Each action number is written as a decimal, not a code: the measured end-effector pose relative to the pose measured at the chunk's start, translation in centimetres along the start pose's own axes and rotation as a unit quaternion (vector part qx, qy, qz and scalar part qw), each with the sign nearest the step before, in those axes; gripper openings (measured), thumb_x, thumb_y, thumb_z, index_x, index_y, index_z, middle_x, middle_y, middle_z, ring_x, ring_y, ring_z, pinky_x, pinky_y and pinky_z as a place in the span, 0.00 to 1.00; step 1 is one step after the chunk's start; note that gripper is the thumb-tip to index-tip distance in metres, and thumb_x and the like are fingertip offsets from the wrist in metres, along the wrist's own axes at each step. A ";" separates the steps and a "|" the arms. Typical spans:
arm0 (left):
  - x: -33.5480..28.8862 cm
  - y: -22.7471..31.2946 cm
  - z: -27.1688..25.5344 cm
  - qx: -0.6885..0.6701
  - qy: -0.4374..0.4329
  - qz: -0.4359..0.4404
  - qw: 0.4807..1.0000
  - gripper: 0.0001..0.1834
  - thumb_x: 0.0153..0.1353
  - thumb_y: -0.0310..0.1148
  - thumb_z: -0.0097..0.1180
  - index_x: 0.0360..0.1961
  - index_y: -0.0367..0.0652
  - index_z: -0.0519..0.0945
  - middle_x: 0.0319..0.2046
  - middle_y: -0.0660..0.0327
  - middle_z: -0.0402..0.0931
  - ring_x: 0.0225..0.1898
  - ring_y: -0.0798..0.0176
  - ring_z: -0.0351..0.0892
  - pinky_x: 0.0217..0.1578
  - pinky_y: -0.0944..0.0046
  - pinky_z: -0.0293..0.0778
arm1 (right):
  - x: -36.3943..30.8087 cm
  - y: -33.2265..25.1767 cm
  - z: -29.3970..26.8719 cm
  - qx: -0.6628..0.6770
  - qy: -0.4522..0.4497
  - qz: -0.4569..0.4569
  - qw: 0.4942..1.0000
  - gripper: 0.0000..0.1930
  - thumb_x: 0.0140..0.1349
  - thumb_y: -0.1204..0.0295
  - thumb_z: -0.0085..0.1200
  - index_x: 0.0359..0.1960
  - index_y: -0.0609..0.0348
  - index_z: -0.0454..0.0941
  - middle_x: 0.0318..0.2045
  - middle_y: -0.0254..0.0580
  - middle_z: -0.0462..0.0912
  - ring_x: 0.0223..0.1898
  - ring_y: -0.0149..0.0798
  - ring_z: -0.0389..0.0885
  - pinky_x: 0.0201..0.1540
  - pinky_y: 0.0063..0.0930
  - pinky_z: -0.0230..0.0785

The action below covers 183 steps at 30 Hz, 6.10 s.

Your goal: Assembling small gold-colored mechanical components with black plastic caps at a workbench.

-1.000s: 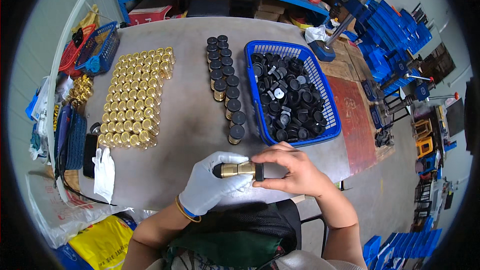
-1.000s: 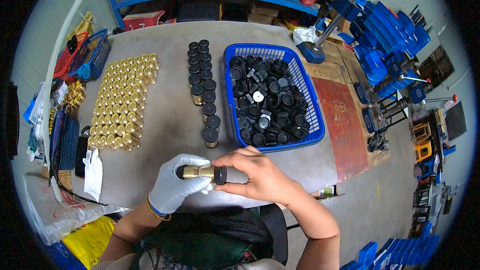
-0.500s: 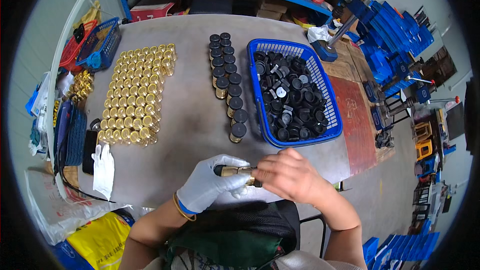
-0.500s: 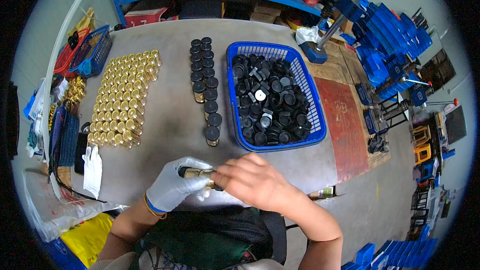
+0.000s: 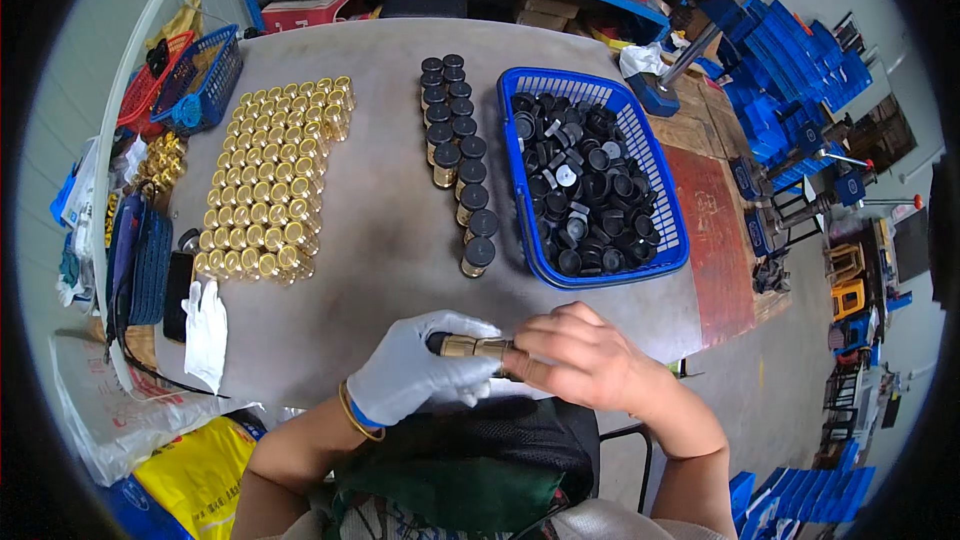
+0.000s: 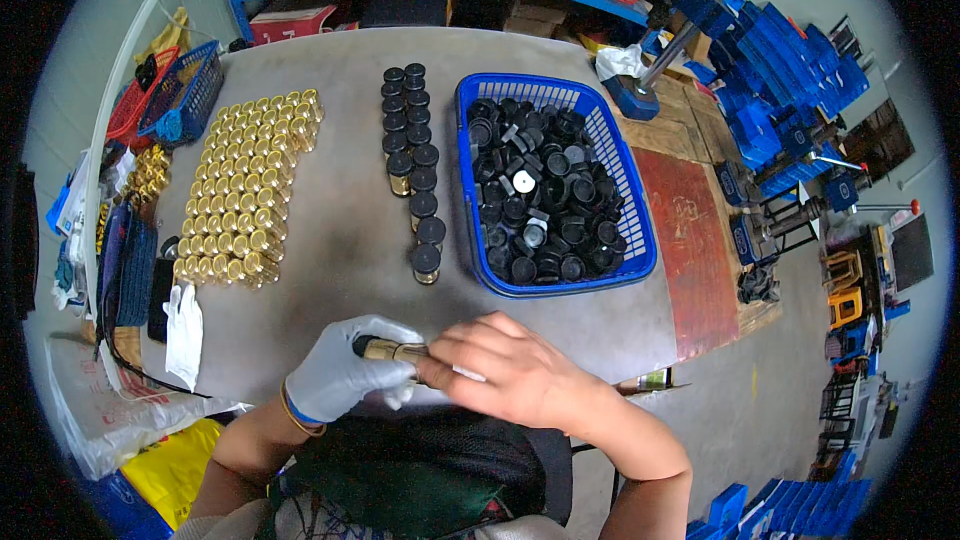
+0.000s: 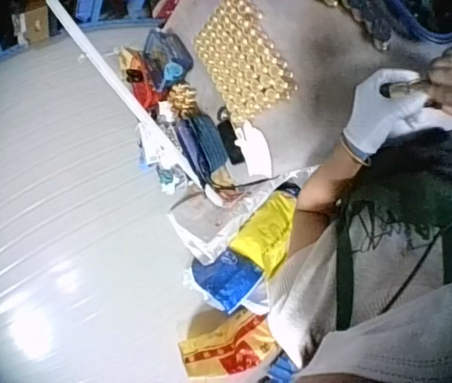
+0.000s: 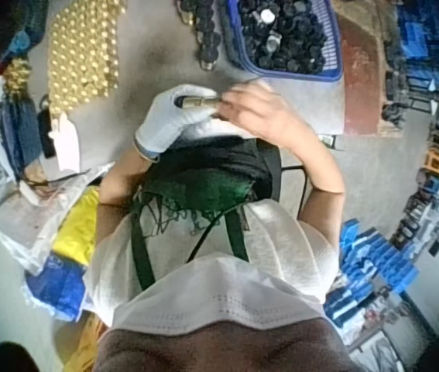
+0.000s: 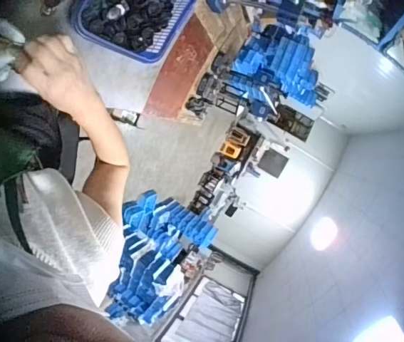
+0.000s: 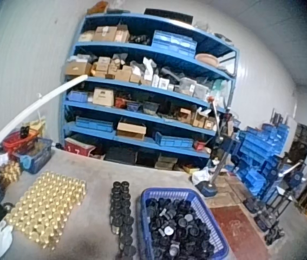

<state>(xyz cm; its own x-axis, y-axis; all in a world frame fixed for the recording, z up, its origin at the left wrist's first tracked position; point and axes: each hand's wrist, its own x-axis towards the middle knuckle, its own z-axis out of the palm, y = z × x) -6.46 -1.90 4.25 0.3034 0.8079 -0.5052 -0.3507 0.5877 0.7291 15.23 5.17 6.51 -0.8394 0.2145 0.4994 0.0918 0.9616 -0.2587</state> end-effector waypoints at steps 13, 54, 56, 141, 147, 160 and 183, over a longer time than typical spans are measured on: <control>0.0 -0.7 -0.3 0.192 0.039 0.168 0.966 0.20 0.49 0.32 0.70 0.44 0.39 0.80 0.38 0.61 0.80 0.39 0.69 0.80 0.42 0.65 0.77 | -0.8 0.7 2.0 0.145 0.012 0.188 0.971 0.17 0.53 0.58 0.63 0.29 0.61 0.76 0.26 0.45 0.79 0.29 0.47 0.78 0.39 0.36 0.66; 15.0 12.2 -16.0 0.758 0.470 0.118 0.435 0.51 0.47 0.53 0.64 0.68 0.44 0.53 0.65 0.47 0.56 0.67 0.46 0.52 0.62 0.44 0.56 | -0.1 20.6 3.1 -0.109 -0.103 0.449 0.881 0.27 0.55 0.51 0.52 0.49 0.58 0.75 0.48 0.58 0.77 0.53 0.60 0.71 0.55 0.49 0.65; 15.6 13.1 -16.8 0.770 0.467 0.084 0.426 0.54 0.46 0.55 0.65 0.69 0.48 0.50 0.68 0.53 0.52 0.70 0.49 0.47 0.63 0.40 0.52 | -1.6 18.0 2.8 -0.106 -0.075 0.388 0.913 0.23 0.56 0.56 0.54 0.46 0.62 0.76 0.41 0.59 0.80 0.47 0.61 0.73 0.52 0.46 0.68; 3.4 -1.8 1.9 0.153 0.126 0.319 0.927 0.28 0.51 0.24 0.64 0.53 0.37 0.69 0.39 0.57 0.76 0.37 0.65 0.80 0.41 0.66 0.77 | -3.1 13.4 1.6 -0.307 -0.165 0.385 0.855 0.11 0.51 0.69 0.59 0.35 0.58 0.81 0.30 0.46 0.82 0.39 0.47 0.79 0.43 0.40 0.71; 3.9 -1.6 0.3 -0.084 0.089 0.163 0.979 0.14 0.58 0.23 0.59 0.44 0.38 0.71 0.34 0.56 0.75 0.28 0.66 0.80 0.28 0.68 0.78 | -1.6 9.2 0.5 0.041 0.170 0.423 0.889 0.06 0.55 0.75 0.59 0.35 0.59 0.80 0.28 0.40 0.83 0.33 0.31 0.81 0.36 0.23 0.71; 4.2 -2.9 0.8 -0.064 0.070 0.193 0.977 0.12 0.58 0.24 0.59 0.40 0.40 0.70 0.39 0.56 0.76 0.32 0.64 0.79 0.31 0.65 0.79 | -0.7 1.2 7.1 0.277 0.257 0.341 0.861 0.14 0.69 0.71 0.45 0.35 0.69 0.81 0.34 0.42 0.81 0.35 0.30 0.77 0.41 0.22 0.68; 3.4 -3.8 0.9 0.215 0.126 0.370 0.895 0.18 0.50 0.29 0.69 0.39 0.39 0.75 0.37 0.59 0.80 0.38 0.70 0.79 0.40 0.67 0.76 | -1.8 0.8 1.9 0.560 0.015 0.467 0.684 0.27 0.53 0.84 0.61 0.57 0.67 0.69 0.45 0.35 0.80 0.43 0.25 0.77 0.50 0.20 0.68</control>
<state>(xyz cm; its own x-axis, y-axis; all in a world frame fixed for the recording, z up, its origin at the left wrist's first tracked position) -3.28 -1.48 0.18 -0.0994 0.9849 0.1417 0.0172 -0.1407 0.9899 15.84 5.26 3.81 -0.6811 0.6661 -0.3039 0.0989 -0.3276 -0.9396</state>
